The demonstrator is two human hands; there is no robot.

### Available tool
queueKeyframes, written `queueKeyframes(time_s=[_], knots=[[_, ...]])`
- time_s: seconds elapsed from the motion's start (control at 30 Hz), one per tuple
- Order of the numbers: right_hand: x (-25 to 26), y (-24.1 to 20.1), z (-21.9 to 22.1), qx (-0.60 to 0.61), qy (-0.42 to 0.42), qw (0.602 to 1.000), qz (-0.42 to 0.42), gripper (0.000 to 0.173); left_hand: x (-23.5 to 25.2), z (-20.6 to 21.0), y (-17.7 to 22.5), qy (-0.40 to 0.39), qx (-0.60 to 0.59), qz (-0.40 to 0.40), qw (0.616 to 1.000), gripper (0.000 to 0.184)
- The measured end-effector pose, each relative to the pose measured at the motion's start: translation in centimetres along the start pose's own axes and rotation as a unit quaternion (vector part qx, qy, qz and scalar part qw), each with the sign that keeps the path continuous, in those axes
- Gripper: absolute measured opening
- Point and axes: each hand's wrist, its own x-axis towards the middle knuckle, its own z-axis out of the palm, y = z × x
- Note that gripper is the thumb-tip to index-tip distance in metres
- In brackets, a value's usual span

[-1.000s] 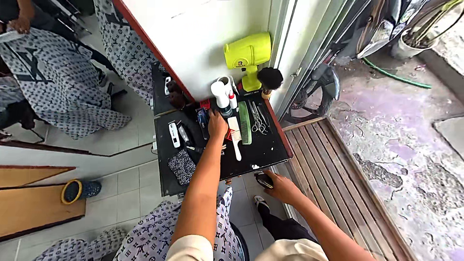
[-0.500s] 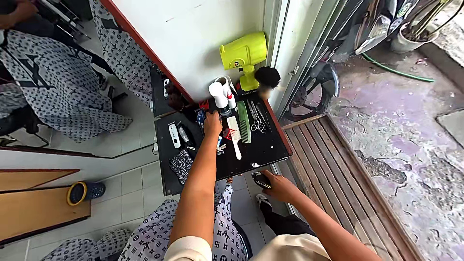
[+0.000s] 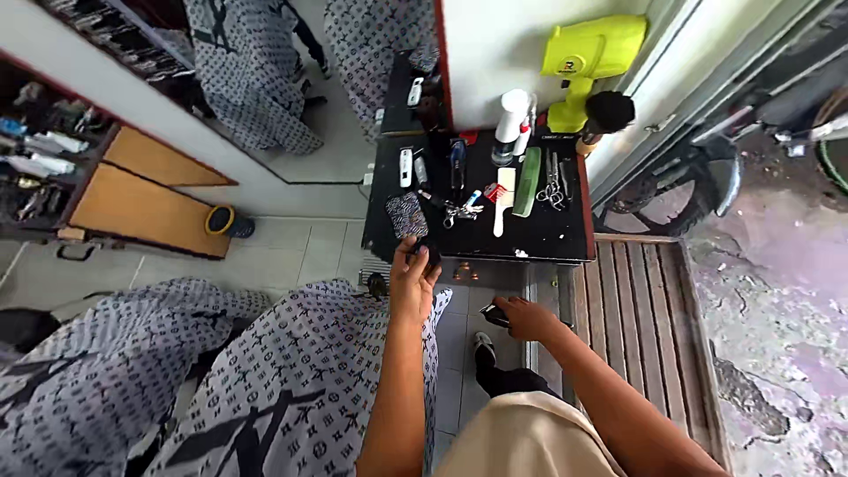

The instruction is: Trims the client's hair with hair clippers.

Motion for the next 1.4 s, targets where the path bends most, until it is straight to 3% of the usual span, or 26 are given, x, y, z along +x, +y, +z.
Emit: queueKeyframes(time_s=[0.03, 0.1, 0.2, 0.43, 0.5, 0.57, 0.6, 0.67, 0.73, 0.8, 0.97, 1.4], knots=[[-0.4, -0.8, 0.5, -0.027, -0.024, 0.999, -0.014, 0.075, -2.9, -1.3, 0.6, 0.008, -0.064, -0.007, 0.998, 0.022], [-1.4, -3.1, 1.7, -0.084, -0.072, 0.992, -0.053, 0.073, -8.7, -4.0, 1.8, 0.001, -0.192, -0.006, 0.981, 0.032], [-4.0, -7.8, 4.4, -0.145, -0.112, 0.974, -0.130, 0.071, -17.5, -7.9, 3.3, -0.070, -0.337, 0.034, 0.938, 0.036], [-13.6, -19.5, 11.9, -0.324, -0.160, 0.900, -0.243, 0.069, -37.8, -15.4, 5.4, -0.184, -0.479, 0.146, 0.846, 0.030], [-17.3, -22.2, 12.9, -0.289, -0.198, 0.880, -0.322, 0.068, -42.9, -17.0, 5.6, -0.139, -0.433, 0.201, 0.868, 0.029], [-20.7, -24.1, 14.0, -0.223, -0.249, 0.855, -0.397, 0.068, -47.6, -18.3, 6.1, 0.018, -0.249, 0.281, 0.927, 0.026], [-22.1, -24.8, 14.6, -0.182, -0.280, 0.841, -0.426, 0.067, -49.5, -19.0, 6.1, 0.120, -0.115, 0.312, 0.935, 0.026], [-24.9, -26.4, 16.6, -0.081, -0.342, 0.818, -0.456, 0.068, -52.8, -21.0, 5.5, 0.256, 0.099, 0.349, 0.896, 0.026], [-27.4, -28.2, 19.1, 0.023, -0.386, 0.802, -0.455, 0.066, -55.4, -22.4, 4.4, 0.316, 0.197, 0.328, 0.868, 0.026], [-29.0, -30.2, 21.3, 0.063, -0.381, 0.805, -0.450, 0.063, -57.2, -23.2, 3.2, 0.338, 0.221, 0.294, 0.866, 0.027], [-29.6, -33.5, 24.1, -0.021, -0.352, 0.817, -0.457, 0.063, -59.6, -23.4, 1.4, 0.364, 0.223, 0.273, 0.862, 0.030], [-28.0, -36.3, 27.1, -0.031, -0.473, 0.754, -0.455, 0.058, -62.5, -23.9, 0.3, 0.438, 0.216, 0.217, 0.845, 0.031]])
